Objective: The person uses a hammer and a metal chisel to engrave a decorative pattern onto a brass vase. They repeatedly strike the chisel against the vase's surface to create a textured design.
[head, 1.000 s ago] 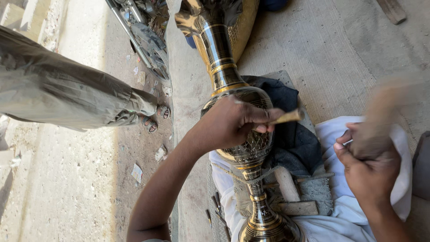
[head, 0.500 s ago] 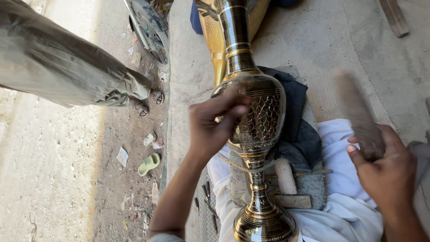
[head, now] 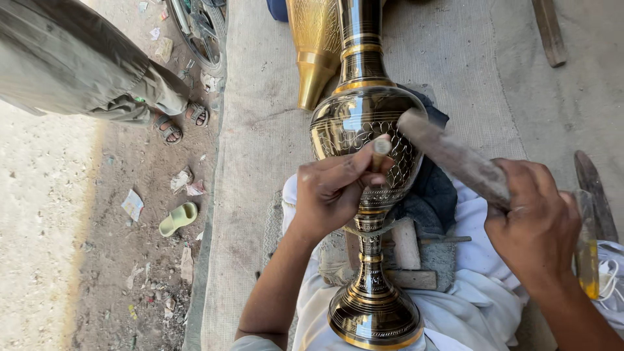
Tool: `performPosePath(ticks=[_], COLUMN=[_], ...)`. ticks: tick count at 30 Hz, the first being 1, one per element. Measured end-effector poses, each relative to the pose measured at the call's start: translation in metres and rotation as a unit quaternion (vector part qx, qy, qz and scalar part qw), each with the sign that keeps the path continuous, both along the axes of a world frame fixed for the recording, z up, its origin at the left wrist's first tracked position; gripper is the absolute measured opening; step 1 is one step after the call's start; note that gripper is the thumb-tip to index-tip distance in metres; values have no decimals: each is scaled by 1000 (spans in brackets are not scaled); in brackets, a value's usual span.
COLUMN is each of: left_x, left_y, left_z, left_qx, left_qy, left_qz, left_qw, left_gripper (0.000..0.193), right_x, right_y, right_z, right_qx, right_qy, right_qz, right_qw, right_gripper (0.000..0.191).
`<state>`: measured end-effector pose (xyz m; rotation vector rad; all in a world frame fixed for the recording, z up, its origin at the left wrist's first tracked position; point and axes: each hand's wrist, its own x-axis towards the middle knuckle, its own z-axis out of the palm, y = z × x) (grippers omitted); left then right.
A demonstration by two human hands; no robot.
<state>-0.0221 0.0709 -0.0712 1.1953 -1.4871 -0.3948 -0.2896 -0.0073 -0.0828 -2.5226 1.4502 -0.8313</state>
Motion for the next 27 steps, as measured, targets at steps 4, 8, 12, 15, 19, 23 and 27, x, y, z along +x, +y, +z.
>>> performPosePath(ticks=[4, 8, 12, 15, 19, 23, 27], left_x=[13, 18, 18, 14, -4, -24, -32], left_y=[-7, -11, -9, -4, 4, 5, 8], left_z=[13, 19, 17, 9, -14, -37, -45], left_qx=[11, 29, 32, 12, -51, -106, -166], left_qy=[-42, -33, -24, -7, 24, 103, 71], left_qz=[-63, -121, -130, -86, 29, 110, 184], left_qw=[997, 992, 991, 996, 998, 983, 966], left_gripper=[57, 69, 70, 66, 58, 52, 49], right_x=[4, 3, 3, 6, 10, 31, 49], right_y=[-11, -16, -22, -35, -47, -52, -39], right_z=[27, 44, 55, 66, 96, 133, 162], right_qx=[-15, 207, 88, 107, 153, 86, -56], right_qy=[128, -251, -153, -151, -18, 52, 163], right_qz=[-2, 39, 90, 109, 112, 195, 230], right_qw=[992, 945, 980, 977, 982, 976, 958], right_gripper=[56, 43, 32, 25, 41, 53, 65])
